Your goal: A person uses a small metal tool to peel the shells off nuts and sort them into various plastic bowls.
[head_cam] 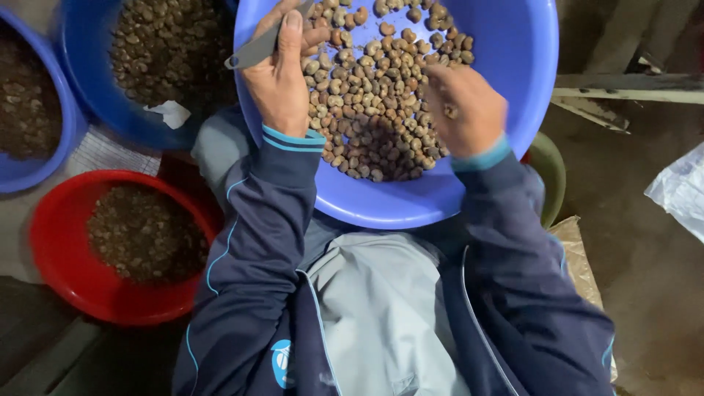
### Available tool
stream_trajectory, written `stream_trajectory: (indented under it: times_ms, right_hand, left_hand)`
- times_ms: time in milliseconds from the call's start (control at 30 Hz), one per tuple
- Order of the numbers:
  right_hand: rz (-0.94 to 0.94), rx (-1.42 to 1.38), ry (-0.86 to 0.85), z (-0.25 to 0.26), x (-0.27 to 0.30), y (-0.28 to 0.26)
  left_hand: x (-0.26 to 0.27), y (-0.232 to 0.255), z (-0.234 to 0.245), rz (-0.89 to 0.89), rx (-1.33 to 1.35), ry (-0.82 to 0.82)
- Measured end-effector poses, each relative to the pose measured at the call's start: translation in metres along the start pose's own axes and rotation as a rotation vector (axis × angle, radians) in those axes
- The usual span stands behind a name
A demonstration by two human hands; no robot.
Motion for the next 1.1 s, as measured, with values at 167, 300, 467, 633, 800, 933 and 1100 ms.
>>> stream_trajectory:
  times_ms: [167, 300, 467, 633, 800, 933, 1100]
  right_hand:
    - [0.13, 0.199, -0.104, -0.134, -0.054, 0.022]
    - [0.137, 0.275, -0.243, -0.245, -0.053, 0.053]
    - [0.184, 0.447, -0.224, -0.243, -0.029, 0.044]
    - [0.207, 0.449, -0.161, -0.187, -0.02, 0.031]
    - [-0.172, -0.177, -0.019, -0.123, -0.021, 0.036]
    - [-0.21, 0.014, -0.067, -0.129, 0.002, 0.051]
    - [-0.098, 0.245, -0.168, -0.165, 0.022, 0.059]
  left_hand:
    - [-0.004, 0.016, -0.002, 0.095, 0.008, 0.053]
    - [-0.005, 0.014, 0.002, 0.135, 0.037, 0.072]
    - [-0.005, 0.01, 0.003, 0.141, -0.026, 0.07]
    - [-0.001, -0.003, -0.004, 0.14, -0.002, 0.013]
    - [0.006, -0.008, -0.02, 0.218, -0.133, -0.137]
    - [0.009, -0.014, -0.032, 0.197, -0.189, -0.242]
    - [0.009, -0.03, -0.021, 0.231, -0.149, -0.163]
Point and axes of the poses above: each hand's wrist, its own x-axis away from the middle knuckle, its own z-axis out of the back of the hand, y = z × x, the point moved 9 cm from there along -x, towards the middle knuckle, and after that the axes turned 3 degrees about z, right-handed, at the moved point
